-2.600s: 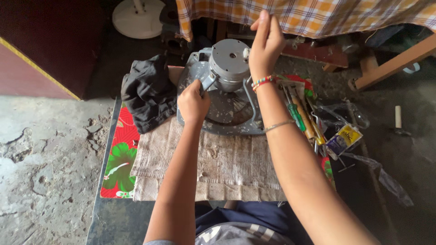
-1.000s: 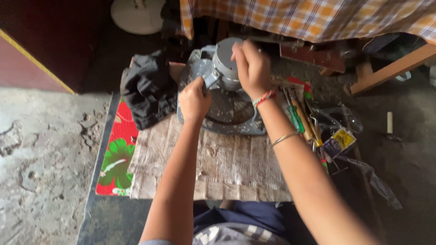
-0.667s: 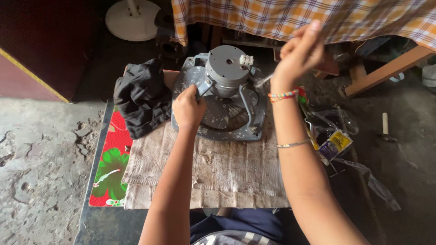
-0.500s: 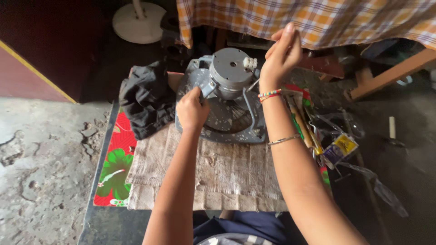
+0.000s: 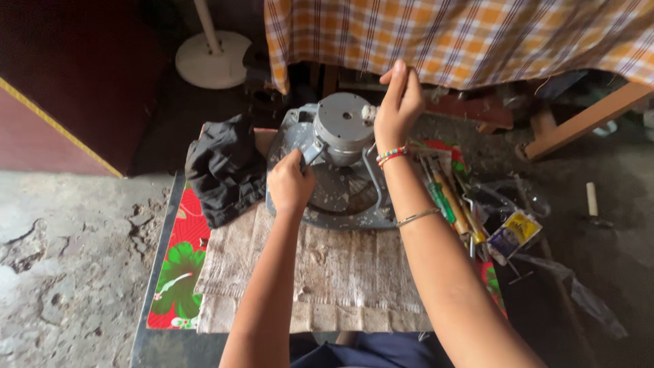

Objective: The person uses a screwdriver to manipulate screws on a motor housing while holding it on a cloth-covered table.

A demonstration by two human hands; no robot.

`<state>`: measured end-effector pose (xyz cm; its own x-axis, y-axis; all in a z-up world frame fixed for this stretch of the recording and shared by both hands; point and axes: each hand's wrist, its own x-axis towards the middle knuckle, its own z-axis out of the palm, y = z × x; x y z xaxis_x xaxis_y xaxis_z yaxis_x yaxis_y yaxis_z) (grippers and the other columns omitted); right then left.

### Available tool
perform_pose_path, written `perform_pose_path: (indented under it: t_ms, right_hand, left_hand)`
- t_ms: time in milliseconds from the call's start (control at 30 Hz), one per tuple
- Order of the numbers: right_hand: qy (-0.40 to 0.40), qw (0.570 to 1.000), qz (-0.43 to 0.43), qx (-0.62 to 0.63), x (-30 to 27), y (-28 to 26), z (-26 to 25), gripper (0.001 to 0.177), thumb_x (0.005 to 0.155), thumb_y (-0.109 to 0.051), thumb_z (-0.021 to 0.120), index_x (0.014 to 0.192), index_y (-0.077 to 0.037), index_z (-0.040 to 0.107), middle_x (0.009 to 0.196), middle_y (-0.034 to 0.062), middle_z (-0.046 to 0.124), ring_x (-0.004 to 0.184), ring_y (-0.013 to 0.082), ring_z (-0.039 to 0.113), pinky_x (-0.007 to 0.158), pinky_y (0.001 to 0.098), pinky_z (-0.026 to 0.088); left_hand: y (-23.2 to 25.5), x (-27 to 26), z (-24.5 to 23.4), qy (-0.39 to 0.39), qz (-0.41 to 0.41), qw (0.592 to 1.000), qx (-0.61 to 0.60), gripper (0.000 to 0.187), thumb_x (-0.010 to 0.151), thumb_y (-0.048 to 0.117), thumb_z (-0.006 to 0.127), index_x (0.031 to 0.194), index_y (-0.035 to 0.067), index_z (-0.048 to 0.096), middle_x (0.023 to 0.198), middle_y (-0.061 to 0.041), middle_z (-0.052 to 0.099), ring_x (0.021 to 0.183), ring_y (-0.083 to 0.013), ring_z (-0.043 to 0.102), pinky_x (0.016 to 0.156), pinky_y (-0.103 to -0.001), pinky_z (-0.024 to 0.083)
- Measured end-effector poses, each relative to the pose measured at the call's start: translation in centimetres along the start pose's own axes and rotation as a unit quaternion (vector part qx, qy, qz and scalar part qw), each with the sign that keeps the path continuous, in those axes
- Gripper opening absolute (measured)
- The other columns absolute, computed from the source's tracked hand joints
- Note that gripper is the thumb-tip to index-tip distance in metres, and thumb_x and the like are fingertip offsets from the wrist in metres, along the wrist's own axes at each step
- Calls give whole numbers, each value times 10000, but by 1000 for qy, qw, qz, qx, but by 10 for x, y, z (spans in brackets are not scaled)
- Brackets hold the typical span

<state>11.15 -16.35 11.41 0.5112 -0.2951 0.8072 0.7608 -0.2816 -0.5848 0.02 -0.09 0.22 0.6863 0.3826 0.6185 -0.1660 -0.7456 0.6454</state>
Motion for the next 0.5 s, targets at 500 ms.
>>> perform_pose_path:
  t_ms: [500]
  right_hand:
    - [-156, 984, -82, -12, -12, -17, 1, 419, 1174, -286, 431, 901, -9, 589, 812, 46, 620, 746, 143, 606, 711, 323, 492]
  left_hand:
    - [5, 1, -4, -1, 1, 1000, -7, 176, 740, 74, 702, 778, 45, 533, 772, -165, 641, 743, -418, 634, 633, -495, 487]
